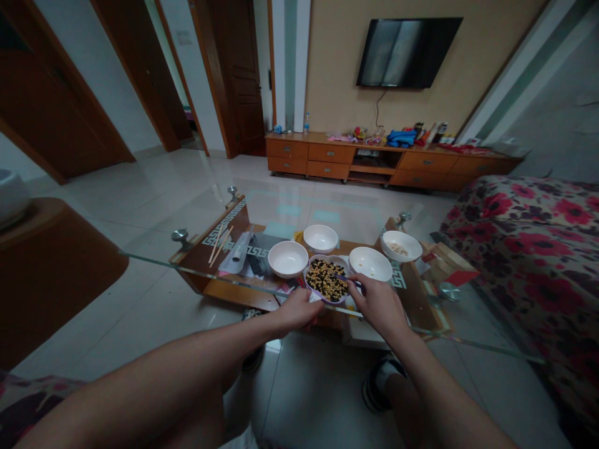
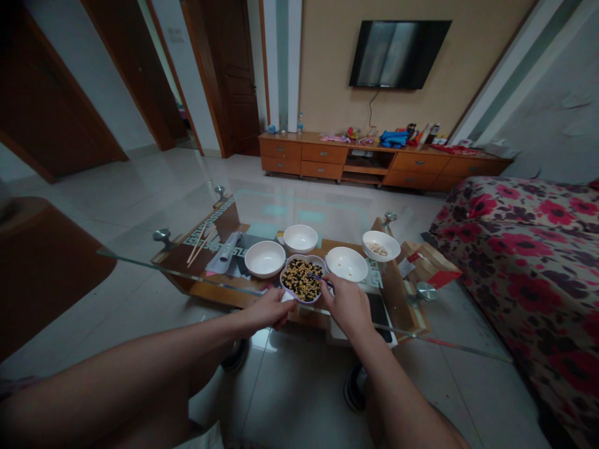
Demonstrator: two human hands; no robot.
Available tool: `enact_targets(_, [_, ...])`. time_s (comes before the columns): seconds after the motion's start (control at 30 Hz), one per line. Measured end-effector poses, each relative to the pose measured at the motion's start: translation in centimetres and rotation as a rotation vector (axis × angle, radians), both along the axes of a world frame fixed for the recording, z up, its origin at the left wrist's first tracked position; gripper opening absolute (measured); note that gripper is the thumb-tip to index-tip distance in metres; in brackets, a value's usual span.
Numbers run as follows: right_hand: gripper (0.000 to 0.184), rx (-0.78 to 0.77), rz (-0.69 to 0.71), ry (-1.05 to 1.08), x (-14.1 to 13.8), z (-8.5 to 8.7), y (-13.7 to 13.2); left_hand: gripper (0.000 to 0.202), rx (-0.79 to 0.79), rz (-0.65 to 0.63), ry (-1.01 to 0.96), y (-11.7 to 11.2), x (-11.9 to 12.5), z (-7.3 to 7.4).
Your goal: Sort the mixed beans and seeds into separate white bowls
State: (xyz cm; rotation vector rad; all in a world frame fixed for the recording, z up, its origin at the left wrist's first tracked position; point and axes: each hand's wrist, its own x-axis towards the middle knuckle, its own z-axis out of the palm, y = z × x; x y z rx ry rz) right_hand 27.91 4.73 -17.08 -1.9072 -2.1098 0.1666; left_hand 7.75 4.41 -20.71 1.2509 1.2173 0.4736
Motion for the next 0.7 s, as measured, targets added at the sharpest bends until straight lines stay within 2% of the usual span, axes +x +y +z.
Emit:
enact_targets(0.37, [0.028, -0.019, 0.106, -0.006, -1.7, -0.6, 0.6, 0.016, 0.006, 0.009, -0.020, 0.0, -0.1, -0.4])
enact_targets(0.7, [0.028, -0.006, 0.093, -0.038, -2.3, -0.9, 0.9, 0.015, -0.014, 0.016, 0.002, 0.0, -0.1, -0.4])
